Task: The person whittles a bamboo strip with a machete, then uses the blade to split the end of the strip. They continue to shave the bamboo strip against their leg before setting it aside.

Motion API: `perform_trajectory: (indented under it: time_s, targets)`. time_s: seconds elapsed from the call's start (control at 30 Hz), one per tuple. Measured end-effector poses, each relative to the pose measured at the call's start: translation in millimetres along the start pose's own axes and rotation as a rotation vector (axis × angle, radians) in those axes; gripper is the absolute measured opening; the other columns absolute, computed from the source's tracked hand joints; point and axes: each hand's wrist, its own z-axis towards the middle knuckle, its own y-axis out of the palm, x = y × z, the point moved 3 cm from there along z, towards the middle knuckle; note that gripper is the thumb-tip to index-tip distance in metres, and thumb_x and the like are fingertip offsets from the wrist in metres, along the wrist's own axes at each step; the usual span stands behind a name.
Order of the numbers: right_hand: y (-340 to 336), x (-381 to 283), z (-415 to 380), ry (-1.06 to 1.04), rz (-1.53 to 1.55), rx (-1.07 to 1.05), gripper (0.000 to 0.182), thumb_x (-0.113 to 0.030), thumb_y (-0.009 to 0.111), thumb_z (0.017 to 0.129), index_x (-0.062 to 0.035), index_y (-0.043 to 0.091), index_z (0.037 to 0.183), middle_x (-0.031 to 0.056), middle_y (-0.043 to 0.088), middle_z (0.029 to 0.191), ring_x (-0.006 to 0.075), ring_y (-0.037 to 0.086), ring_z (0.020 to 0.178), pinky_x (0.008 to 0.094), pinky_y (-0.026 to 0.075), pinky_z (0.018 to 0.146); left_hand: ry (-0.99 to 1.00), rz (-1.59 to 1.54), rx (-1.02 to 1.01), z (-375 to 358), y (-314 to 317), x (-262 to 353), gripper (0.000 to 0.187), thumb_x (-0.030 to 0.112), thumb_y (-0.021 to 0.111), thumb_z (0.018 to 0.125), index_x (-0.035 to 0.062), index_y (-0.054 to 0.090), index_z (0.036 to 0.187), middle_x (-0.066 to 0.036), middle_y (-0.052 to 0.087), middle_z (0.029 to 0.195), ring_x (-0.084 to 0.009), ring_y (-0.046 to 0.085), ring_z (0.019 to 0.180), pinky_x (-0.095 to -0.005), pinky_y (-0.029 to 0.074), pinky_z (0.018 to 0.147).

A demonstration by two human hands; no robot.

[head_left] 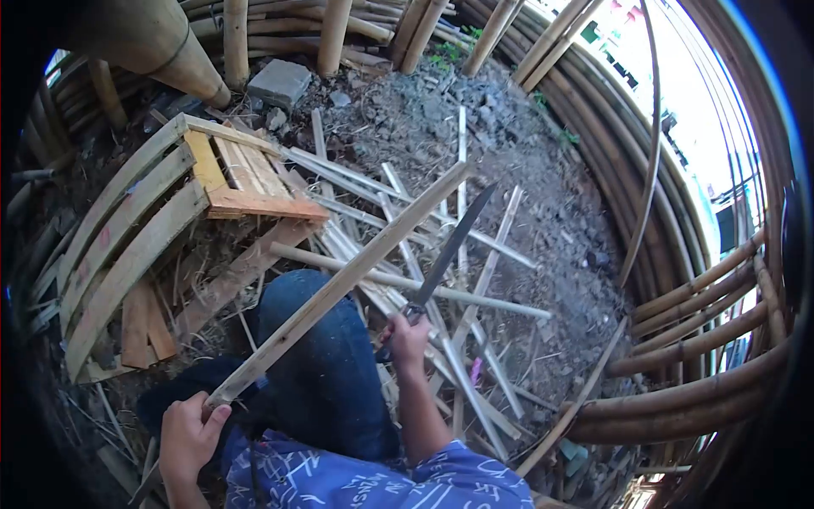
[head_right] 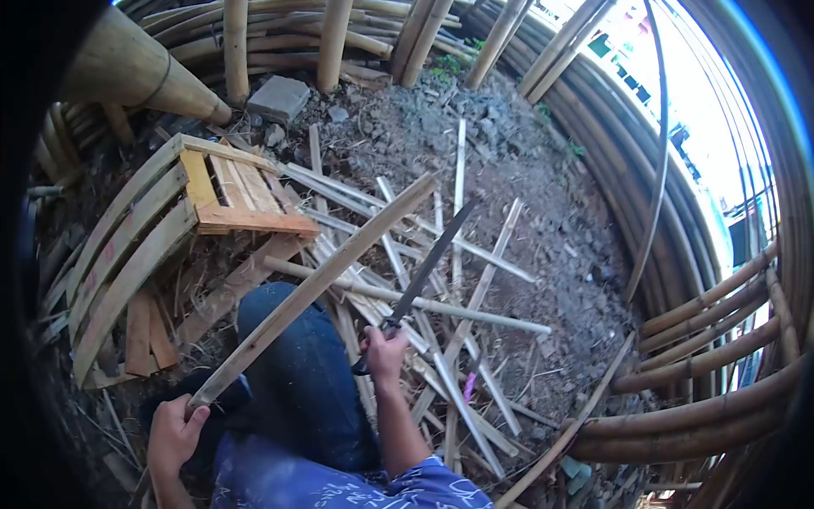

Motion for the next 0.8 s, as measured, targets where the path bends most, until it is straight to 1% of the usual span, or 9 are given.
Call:
perform_trajectory:
  time_s: [0.13,0.3,0.53,0.6,0.63,0.67,0.73,0.77,0.8]
  targets:
    - [0.7,-1.5,0.1,0.022,-0.037,-0.039,0.017,-0.003,0.06,0.077,-0.0041,0.045,0.086,0.0036,0.049,0.059,0.0122,0.048,0.042,0.0278,0.042,0.038,0.001,0.029,-0.004,1.6,-1.3,1.2,0.049,0.047,0.059,0.084,-0.0011,0.057,0.074,-0.022,0.055,0.061,-0.0426,0.058,0.065,-0.044,0.043,0.054]
    - [7.3,-13.3,-9.6,-0.046,-0.005,-0.049,0.019,-0.003,0.063,0.075,-0.0031,0.045,0.08,0.0034,0.052,0.057,0.011,0.051,0.042,0.0248,0.043,0.039,-0.022,-0.019,-0.062,4.7,1.7,-6.8,0.052,0.049,0.058,0.085,-0.0017,0.058,0.076,-0.022,0.053,0.059,-0.0416,0.055,0.06,-0.043,0.04,0.052]
    - [12.2,-49.1,-37.2,-0.292,0.042,-0.087,0.017,0.0,0.064,0.081,-0.0043,0.048,0.084,-0.0003,0.051,0.061,0.0064,0.049,0.045,0.0211,0.041,0.042,-0.019,-0.013,-0.092,8.1,1.1,-12.6,0.053,0.051,0.056,0.086,-0.0018,0.059,0.077,-0.021,0.051,0.058,-0.0406,0.053,0.057,-0.0405,0.041,0.052]
    - [14.4,-60.0,-43.5,-0.43,-0.066,-0.154,0.017,0.0,0.064,0.081,-0.0041,0.05,0.087,-0.0017,0.049,0.062,0.004,0.047,0.048,0.0196,0.039,0.045,-0.01,-0.026,-0.094,8.4,1.6,-8.1,0.053,0.051,0.056,0.086,-0.0017,0.058,0.077,-0.02,0.052,0.057,-0.0405,0.053,0.057,-0.0404,0.041,0.053]
    - [18.5,-73.6,-52.0,-0.404,-0.075,-0.177,0.017,-0.001,0.066,0.078,-0.0027,0.051,0.088,-0.0008,0.05,0.061,0.0034,0.047,0.052,0.0201,0.039,0.048,-0.006,-0.047,-0.086,8.7,1.4,-6.3,0.054,0.051,0.055,0.086,-0.0017,0.058,0.077,-0.02,0.052,0.057,-0.0404,0.053,0.057,-0.0403,0.041,0.053]
    - [18.0,-79.5,-54.2,-0.405,-0.071,-0.166,0.017,-0.001,0.066,0.078,-0.0027,0.051,0.088,-0.0008,0.05,0.061,0.0034,0.047,0.052,0.0201,0.039,0.048,0.003,-0.041,-0.09,9.6,2.2,-6.3,0.054,0.051,0.055,0.086,-0.0017,0.058,0.077,-0.02,0.052,0.057,-0.0404,0.053,0.057,-0.0403,0.041,0.053]
    - [24.2,-90.0,-59.7,-0.537,-0.317,-0.286,0.019,-0.002,0.067,0.074,-0.0013,0.053,0.086,0.0009,0.052,0.061,0.0053,0.05,0.053,0.0224,0.041,0.049,0.023,-0.026,-0.059,10.6,3.2,-8.9,0.053,0.05,0.056,0.086,-0.0018,0.058,0.076,-0.02,0.052,0.058,-0.0406,0.054,0.058,-0.0405,0.042,0.053]
    - [28.8,-97.7,-63.6,-0.635,-0.374,-0.29,0.022,-0.002,0.068,0.069,-0.0008,0.054,0.086,0.0051,0.055,0.059,0.0126,0.056,0.051,0.0269,0.044,0.05,0.032,-0.021,-0.058,10.8,2.3,-8.3,0.053,0.05,0.056,0.086,-0.0018,0.058,0.076,-0.02,0.052,0.058,-0.0406,0.054,0.058,-0.0405,0.042,0.053]
    - [29.0,-100.3,-65.4,-0.637,-0.369,-0.283,0.022,-0.002,0.068,0.069,-0.0008,0.054,0.086,0.0051,0.055,0.059,0.0126,0.056,0.051,0.0269,0.044,0.05,0.037,-0.004,-0.047,10.4,1.0,-7.8,0.053,0.05,0.056,0.086,-0.0018,0.057,0.076,-0.02,0.053,0.058,-0.0408,0.054,0.058,-0.0408,0.042,0.054]
